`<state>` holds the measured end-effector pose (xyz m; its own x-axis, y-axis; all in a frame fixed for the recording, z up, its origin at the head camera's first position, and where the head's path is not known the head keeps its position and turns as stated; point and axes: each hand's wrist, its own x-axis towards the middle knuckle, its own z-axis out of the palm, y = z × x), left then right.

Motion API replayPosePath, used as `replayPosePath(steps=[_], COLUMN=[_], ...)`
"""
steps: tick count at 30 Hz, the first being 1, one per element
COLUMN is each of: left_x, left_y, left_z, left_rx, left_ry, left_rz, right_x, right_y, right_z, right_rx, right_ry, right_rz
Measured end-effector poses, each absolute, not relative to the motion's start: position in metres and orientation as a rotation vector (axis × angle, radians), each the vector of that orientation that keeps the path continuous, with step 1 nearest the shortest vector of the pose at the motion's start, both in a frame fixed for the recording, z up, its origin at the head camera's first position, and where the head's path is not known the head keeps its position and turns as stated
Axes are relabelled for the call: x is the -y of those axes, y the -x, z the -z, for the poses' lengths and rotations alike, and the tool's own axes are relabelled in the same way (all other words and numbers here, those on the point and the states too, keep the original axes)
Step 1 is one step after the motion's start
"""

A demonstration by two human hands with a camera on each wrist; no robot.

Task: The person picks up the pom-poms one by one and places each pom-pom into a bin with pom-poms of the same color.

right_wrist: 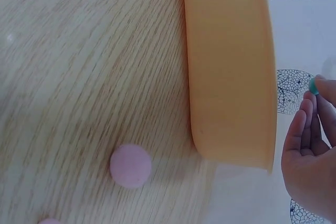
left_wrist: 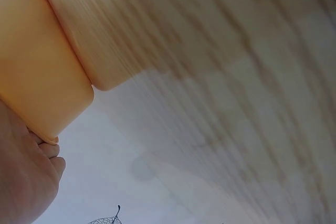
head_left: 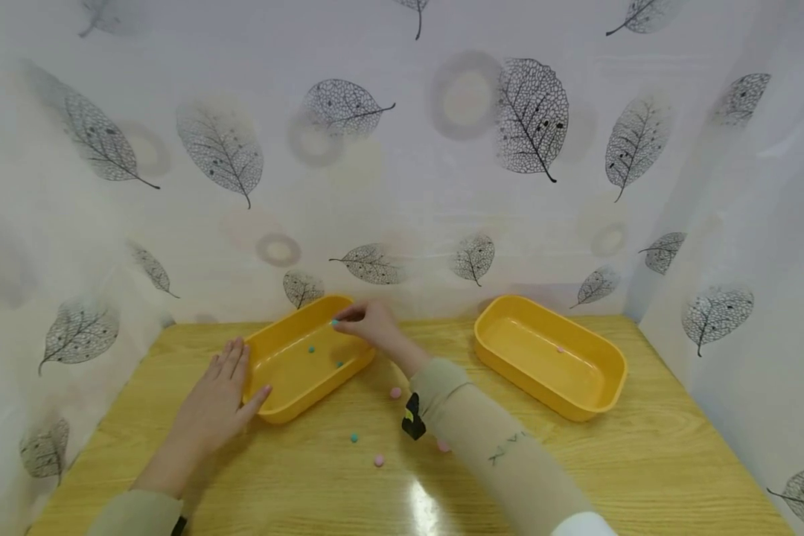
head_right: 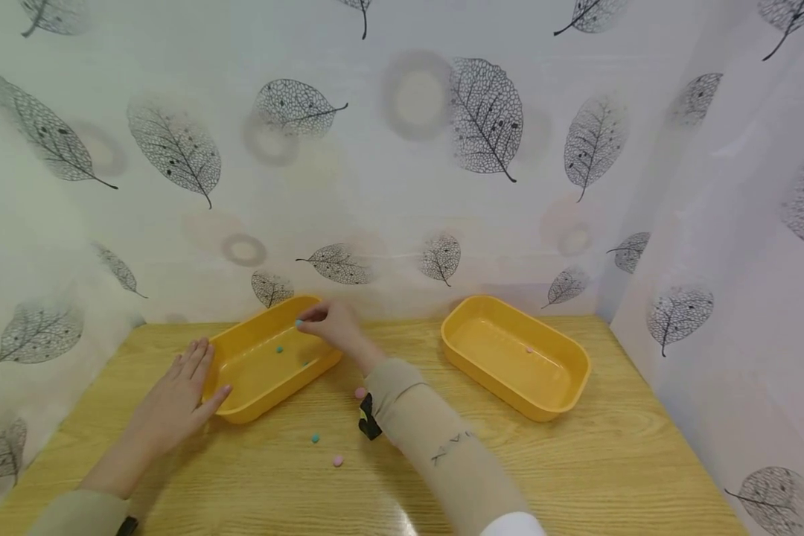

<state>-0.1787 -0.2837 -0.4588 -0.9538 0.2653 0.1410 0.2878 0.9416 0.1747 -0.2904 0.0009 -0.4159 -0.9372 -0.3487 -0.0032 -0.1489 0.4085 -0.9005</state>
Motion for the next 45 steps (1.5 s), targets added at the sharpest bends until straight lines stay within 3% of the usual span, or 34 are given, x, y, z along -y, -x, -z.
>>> replayPosePath(steps=[45], left_x=[0.285], left_y=[0.18], left_z=[0.458], left_rx=[2.99], left_ry=[0.44], left_rz=[0.294], right_x=[0.004], right_y=[0.298], right_z=[0.429], right_rx=[-2.441], right_ry=[0.405], right_rz=[1.73])
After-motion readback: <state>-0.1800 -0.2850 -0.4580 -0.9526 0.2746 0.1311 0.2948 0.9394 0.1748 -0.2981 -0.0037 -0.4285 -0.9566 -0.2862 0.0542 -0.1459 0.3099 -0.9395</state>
